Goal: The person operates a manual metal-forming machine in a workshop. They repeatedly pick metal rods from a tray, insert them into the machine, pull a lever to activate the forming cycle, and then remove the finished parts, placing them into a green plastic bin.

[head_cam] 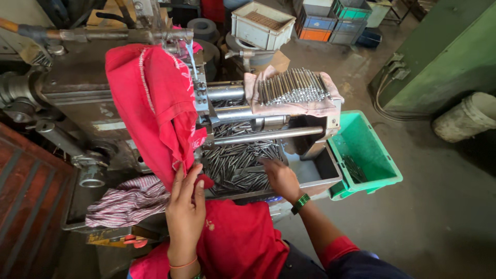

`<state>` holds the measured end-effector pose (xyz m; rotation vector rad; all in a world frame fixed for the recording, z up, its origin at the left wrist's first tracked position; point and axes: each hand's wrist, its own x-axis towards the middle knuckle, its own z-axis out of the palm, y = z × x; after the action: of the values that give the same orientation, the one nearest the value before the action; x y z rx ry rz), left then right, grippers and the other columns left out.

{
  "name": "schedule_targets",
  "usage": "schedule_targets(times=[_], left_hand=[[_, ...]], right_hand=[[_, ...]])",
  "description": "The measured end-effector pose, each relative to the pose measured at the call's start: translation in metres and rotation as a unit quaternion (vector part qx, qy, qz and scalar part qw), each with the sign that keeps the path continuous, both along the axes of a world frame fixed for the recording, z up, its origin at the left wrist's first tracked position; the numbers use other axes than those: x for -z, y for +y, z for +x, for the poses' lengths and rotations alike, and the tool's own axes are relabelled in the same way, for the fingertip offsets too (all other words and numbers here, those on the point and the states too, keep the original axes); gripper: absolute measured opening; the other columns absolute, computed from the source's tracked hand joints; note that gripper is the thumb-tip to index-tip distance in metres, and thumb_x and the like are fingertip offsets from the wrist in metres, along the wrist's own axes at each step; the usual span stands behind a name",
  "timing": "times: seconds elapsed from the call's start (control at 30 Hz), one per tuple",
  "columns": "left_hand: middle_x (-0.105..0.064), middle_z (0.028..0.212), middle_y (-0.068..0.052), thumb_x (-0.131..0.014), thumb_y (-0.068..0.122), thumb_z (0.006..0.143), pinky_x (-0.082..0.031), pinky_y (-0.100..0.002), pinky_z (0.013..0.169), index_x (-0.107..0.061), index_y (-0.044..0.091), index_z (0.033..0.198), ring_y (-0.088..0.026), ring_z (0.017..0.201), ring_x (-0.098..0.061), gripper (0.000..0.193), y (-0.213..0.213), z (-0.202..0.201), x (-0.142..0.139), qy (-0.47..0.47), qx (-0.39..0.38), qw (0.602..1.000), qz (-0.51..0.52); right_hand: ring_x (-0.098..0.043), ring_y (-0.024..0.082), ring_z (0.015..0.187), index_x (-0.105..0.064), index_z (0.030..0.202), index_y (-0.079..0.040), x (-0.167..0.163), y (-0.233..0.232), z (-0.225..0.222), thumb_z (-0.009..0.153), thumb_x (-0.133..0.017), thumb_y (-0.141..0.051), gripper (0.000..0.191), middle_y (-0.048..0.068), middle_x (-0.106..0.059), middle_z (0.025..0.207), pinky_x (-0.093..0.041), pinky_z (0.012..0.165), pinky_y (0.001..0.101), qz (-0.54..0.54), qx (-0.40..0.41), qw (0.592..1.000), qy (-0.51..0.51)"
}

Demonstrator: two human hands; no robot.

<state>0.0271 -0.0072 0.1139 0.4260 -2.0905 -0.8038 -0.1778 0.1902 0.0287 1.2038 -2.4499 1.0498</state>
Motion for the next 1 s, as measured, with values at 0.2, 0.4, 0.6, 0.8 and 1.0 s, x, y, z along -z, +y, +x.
schedule_targets(times=[0.2, 0.4, 0.6, 0.8, 1.0], left_hand=[[-0.058, 0.146, -0.02, -0.063, 0.015, 0.099, -0.058, -0.041, 0.083, -0.065, 0.017, 0.133, -0.039, 0.119, -0.066, 0.035, 0.003, 0.0, -0.002, -0.007, 0.004, 1.0, 0.016], [-0.057, 0.146, -0.023, -0.064, 0.016, 0.099, -0.057, -0.044, 0.087, -0.064, 0.017, 0.136, -0.043, 0.123, -0.063, 0.038, 0.007, 0.001, -0.001, -0.009, -0.006, 1.0, -0.001], [-0.056, 0.147, -0.024, -0.062, 0.019, 0.098, -0.057, -0.045, 0.084, -0.061, 0.018, 0.139, -0.044, 0.121, -0.063, 0.041, 0.009, 0.004, -0.004, -0.03, -0.005, 1.0, 0.004], [-0.055, 0.148, -0.023, -0.061, 0.021, 0.098, -0.057, -0.046, 0.084, -0.059, 0.02, 0.14, -0.043, 0.122, -0.061, 0.043, 0.01, 0.006, -0.007, -0.054, -0.003, 0.998, 0.022], [-0.054, 0.149, -0.023, -0.06, 0.02, 0.099, -0.055, -0.046, 0.091, -0.057, 0.019, 0.143, -0.042, 0.13, -0.057, 0.044, 0.009, 0.008, -0.008, -0.033, 0.008, 0.999, 0.002]], right_hand=[[-0.07, 0.04, 0.085, -0.072, 0.122, -0.024, 0.023, 0.0, -0.006, 0.096, -0.057, -0.022, 0.029, 0.009, -0.073, 0.112, -0.056, 0.073, 0.0504, 0.114, 0.065, 0.988, -0.077], [-0.072, 0.036, 0.096, -0.074, 0.119, -0.025, 0.026, 0.001, -0.012, 0.097, -0.059, -0.03, 0.027, 0.009, -0.074, 0.114, -0.058, 0.082, 0.0476, 0.129, 0.057, 0.983, -0.115], [-0.07, 0.036, 0.099, -0.074, 0.12, -0.026, 0.024, -0.001, -0.011, 0.097, -0.058, -0.033, 0.029, 0.01, -0.074, 0.113, -0.056, 0.085, 0.0476, 0.169, 0.07, 0.975, -0.129], [-0.071, 0.035, 0.099, -0.073, 0.12, -0.024, 0.021, -0.001, -0.009, 0.097, -0.059, -0.033, 0.028, 0.009, -0.074, 0.114, -0.057, 0.085, 0.0469, 0.175, 0.07, 0.974, -0.13], [-0.07, 0.034, 0.102, -0.073, 0.119, -0.022, 0.019, -0.002, -0.008, 0.096, -0.06, -0.032, 0.028, 0.008, -0.073, 0.117, -0.056, 0.087, 0.0457, 0.164, 0.06, 0.976, -0.133]])
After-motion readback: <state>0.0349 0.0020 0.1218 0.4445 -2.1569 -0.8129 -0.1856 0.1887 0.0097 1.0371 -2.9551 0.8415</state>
